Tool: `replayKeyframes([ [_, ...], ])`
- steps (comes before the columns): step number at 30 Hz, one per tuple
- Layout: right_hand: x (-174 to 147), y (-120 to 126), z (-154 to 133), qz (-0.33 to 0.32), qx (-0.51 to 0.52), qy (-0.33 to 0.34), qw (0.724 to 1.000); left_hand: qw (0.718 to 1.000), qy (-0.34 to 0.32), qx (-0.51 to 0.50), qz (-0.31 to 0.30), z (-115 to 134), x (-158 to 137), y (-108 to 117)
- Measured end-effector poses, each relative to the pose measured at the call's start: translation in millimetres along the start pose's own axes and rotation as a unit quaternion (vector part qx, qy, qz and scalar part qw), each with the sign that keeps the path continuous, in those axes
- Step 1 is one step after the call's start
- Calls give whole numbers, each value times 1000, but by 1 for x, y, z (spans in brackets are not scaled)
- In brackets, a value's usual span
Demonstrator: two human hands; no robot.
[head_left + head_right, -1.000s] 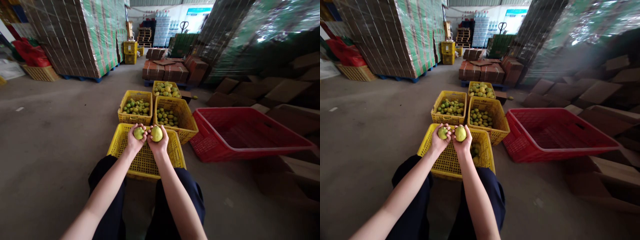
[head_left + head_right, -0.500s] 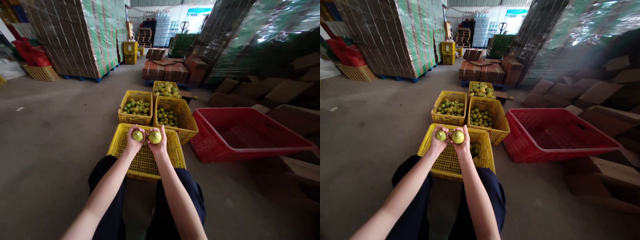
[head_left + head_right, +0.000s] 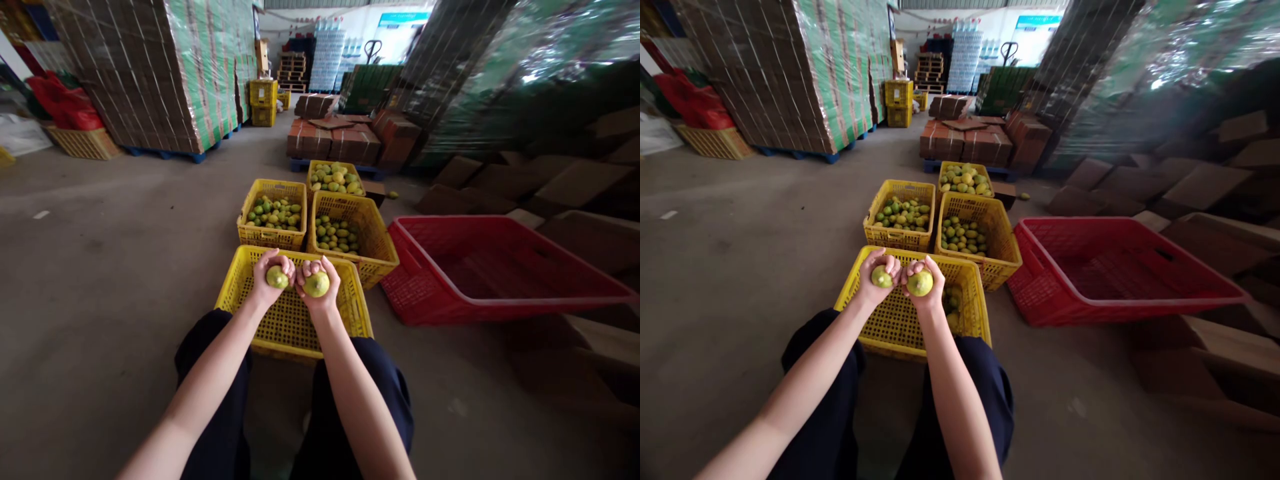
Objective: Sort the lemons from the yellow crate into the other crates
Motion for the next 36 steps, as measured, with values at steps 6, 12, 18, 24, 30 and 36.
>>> replayKeyframes([
  [6, 2, 15, 3, 97, 70, 9, 993, 990, 36, -99, 90, -12, 3, 14],
  [12, 4, 35, 8, 175, 131, 35, 975, 938, 66, -259, 220, -37, 7, 37],
  [18, 7, 35, 3, 173, 144, 62, 972, 945, 26, -276, 175, -24, 9, 30],
  [24, 6, 37, -2, 183, 145, 68, 970, 962, 35, -231, 142, -21, 9, 32],
  [30, 3, 39, 0, 196, 156, 58, 966, 974, -8, -188, 128, -13, 10, 33],
  [36, 2, 36, 1, 181, 143, 50, 972, 977, -13, -143, 157, -7, 3, 32],
])
Point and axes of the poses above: each hand's wrist, its own x-axis towards the middle knuckle, its own y-axis out of the back of the hand, z = x × y, the point moved 9 cm from there along x, towards the middle knuckle, and after that the axes turned 14 degrees about x, right-handed, at the moved point
